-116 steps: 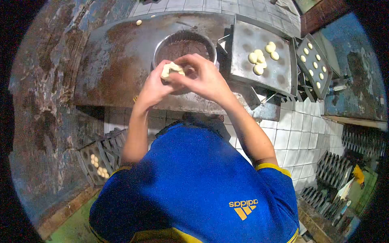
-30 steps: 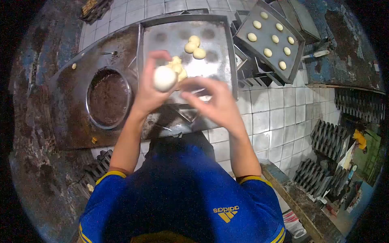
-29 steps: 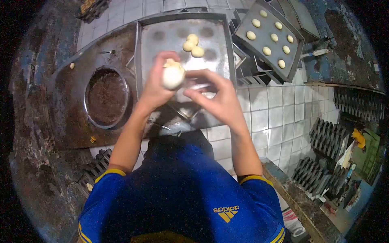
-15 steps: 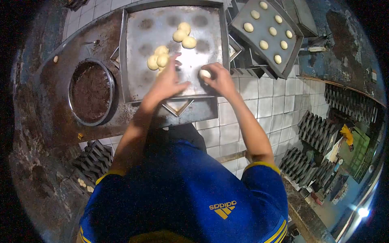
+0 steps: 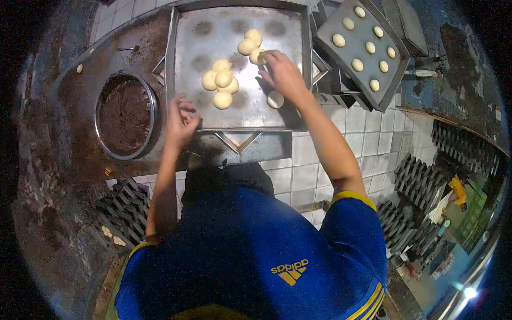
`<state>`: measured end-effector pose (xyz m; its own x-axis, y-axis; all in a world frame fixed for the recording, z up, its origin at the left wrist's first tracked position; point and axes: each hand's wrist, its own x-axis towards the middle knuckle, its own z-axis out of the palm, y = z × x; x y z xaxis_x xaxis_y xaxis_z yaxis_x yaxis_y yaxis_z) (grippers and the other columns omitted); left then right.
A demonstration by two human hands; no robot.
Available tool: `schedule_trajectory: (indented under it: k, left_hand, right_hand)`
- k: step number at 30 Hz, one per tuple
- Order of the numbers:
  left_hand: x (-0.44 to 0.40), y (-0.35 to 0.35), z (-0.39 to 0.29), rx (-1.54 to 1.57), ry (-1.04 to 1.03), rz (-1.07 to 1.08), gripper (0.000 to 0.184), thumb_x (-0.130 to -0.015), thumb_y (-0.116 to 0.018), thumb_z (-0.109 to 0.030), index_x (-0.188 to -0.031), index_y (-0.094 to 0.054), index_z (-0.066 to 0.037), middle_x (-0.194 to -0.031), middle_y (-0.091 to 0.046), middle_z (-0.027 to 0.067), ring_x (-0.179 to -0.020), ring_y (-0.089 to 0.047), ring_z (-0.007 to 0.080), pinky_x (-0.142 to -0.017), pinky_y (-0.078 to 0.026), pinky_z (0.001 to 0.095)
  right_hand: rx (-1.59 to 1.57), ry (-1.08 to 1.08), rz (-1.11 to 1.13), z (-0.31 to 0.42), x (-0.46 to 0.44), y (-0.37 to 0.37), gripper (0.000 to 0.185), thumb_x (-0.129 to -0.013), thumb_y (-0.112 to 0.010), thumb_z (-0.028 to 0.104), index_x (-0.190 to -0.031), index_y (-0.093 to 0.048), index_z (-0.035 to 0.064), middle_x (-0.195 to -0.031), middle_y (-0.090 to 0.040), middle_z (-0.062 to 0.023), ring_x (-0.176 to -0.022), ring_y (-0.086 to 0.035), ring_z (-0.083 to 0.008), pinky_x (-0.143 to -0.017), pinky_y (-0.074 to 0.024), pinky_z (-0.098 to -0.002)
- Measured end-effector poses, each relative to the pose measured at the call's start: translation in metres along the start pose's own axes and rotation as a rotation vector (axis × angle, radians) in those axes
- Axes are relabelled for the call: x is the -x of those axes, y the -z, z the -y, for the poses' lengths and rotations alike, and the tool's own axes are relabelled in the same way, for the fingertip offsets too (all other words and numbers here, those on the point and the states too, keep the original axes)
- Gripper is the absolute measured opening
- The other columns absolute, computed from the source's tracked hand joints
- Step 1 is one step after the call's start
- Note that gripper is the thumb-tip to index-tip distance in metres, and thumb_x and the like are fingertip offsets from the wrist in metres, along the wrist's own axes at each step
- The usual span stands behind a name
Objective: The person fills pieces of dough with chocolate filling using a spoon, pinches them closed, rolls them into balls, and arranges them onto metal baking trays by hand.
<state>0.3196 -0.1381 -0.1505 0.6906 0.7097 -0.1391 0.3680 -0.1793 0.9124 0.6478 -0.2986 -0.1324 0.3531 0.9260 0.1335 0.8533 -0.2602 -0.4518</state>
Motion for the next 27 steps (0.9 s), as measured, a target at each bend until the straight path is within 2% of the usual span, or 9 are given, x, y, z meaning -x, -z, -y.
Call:
schedule_trajectory:
  k: [7, 9, 11, 12, 14, 15, 18, 21, 27]
  left_hand:
    - [0.007, 0.002, -0.051, 0.115, 0.013, 0.039, 0.063, -0.089, -0.076, -0.003, -0.144, -0.047, -0.006, -0.11, -0.062, 0.007, -0.081, -0.057, 0.0095, -0.073, -0.05, 0.0268]
    - [0.004, 0.003, -0.055, 0.307, 0.038, 0.037, 0.058, -0.092, -0.073, 0.0, -0.144, -0.047, -0.005, -0.111, -0.064, 0.0075, -0.088, -0.06, 0.0106, -0.078, -0.051, 0.0271]
    - [-0.001, 0.002, -0.053, 0.36, 0.028, 0.044, 0.049, -0.101, -0.069, -0.008, -0.144, -0.048, -0.003, -0.117, -0.066, 0.0094, -0.099, -0.063, 0.0134, -0.088, -0.053, 0.0295]
    - [-0.006, 0.0, -0.055, 0.456, 0.097, 0.054, 0.046, -0.105, -0.063, -0.016, -0.146, -0.048, -0.002, -0.127, -0.065, 0.0124, -0.105, -0.063, 0.015, -0.092, -0.052, 0.03]
    - [-0.014, -0.007, -0.055, 0.609, 0.171, 0.054, 0.051, -0.113, -0.052, -0.039, -0.144, -0.052, 0.001, -0.13, -0.066, 0.0125, -0.116, -0.062, 0.019, -0.102, -0.051, 0.037]
    - [-0.013, -0.005, -0.073, 0.685, 0.265, 0.013, 0.049, -0.115, -0.048, -0.041, -0.133, -0.06, 0.002, -0.12, -0.069, 0.0113, -0.111, -0.063, 0.0182, -0.098, -0.052, 0.036]
    - [-0.019, 0.001, -0.064, 0.664, 0.085, -0.103, 0.05, -0.116, -0.045, -0.04, -0.107, -0.068, 0.003, -0.092, -0.07, 0.0072, -0.085, -0.064, 0.0132, -0.08, -0.052, 0.0324]
    - [-0.009, 0.036, -0.083, 0.669, 0.12, -0.27, 0.053, -0.115, -0.049, -0.041, -0.091, -0.068, 0.003, -0.076, -0.066, 0.0026, -0.07, -0.058, 0.0099, -0.066, -0.049, 0.0302]
    - [0.019, 0.123, -0.078, 0.8, -0.011, -0.223, 0.053, -0.111, -0.054, -0.051, -0.104, -0.069, -0.001, -0.091, -0.069, 0.004, -0.079, -0.065, 0.0122, -0.069, -0.051, 0.0275]
  right_hand:
    - [0.351, 0.014, 0.14, -0.014, -0.051, -0.04, 0.02, -0.091, -0.066, 0.017, -0.105, -0.069, 0.0033, -0.1, -0.072, -0.0187, -0.093, -0.072, -0.0389, -0.077, -0.0607, -0.0498]
    - [0.284, -0.028, 0.173, -0.014, -0.056, -0.03, 0.029, -0.088, -0.071, 0.024, -0.107, -0.072, 0.0021, -0.096, -0.074, -0.0168, -0.085, -0.075, -0.0324, -0.071, -0.0612, -0.0442]
    - [-0.59, -0.321, 0.653, -0.025, -0.064, -0.025, 0.033, -0.091, -0.07, 0.02, -0.119, -0.069, 0.0021, -0.098, -0.074, -0.0061, -0.088, -0.072, -0.0178, -0.078, -0.0585, -0.0342]
    - [-0.742, -0.277, 0.685, 0.001, -0.058, -0.011, 0.035, -0.092, -0.065, 0.018, -0.122, -0.069, 0.0001, -0.101, -0.072, -0.0004, -0.09, -0.066, -0.0079, -0.08, -0.0553, -0.0264]
    - [-1.049, -0.305, 0.562, 0.068, -0.036, -0.004, 0.03, -0.095, -0.072, 0.015, -0.12, -0.07, -0.0001, -0.101, -0.072, 0.0, -0.091, -0.066, -0.008, -0.082, -0.0542, -0.0265]
    - [-1.12, -0.307, 0.455, 0.107, -0.026, 0.0, 0.028, -0.095, -0.075, 0.013, -0.12, -0.07, -0.0003, -0.102, -0.072, 0.0003, -0.092, -0.065, -0.0077, -0.083, -0.0536, -0.0263]
    - [-0.976, -0.256, 0.175, 0.188, -0.007, -0.015, 0.032, -0.092, -0.081, 0.015, -0.116, -0.072, -0.0025, -0.105, -0.074, -0.0053, -0.098, -0.067, -0.0107, -0.091, -0.0551, -0.0296]
    - [-1.218, -0.336, -0.052, 0.257, -0.002, -0.029, 0.03, -0.093, -0.082, 0.017, -0.111, -0.067, -0.0025, -0.1, -0.072, -0.0064, -0.087, -0.063, -0.0091, -0.081, -0.0521, -0.0261]
    - [-1.132, -0.294, -0.434, 0.358, -0.045, -0.061, 0.02, -0.098, -0.078, 0.015, -0.095, -0.071, -0.0034, -0.084, -0.073, -0.0029, -0.076, -0.062, -0.0055, -0.066, -0.0493, -0.0242]
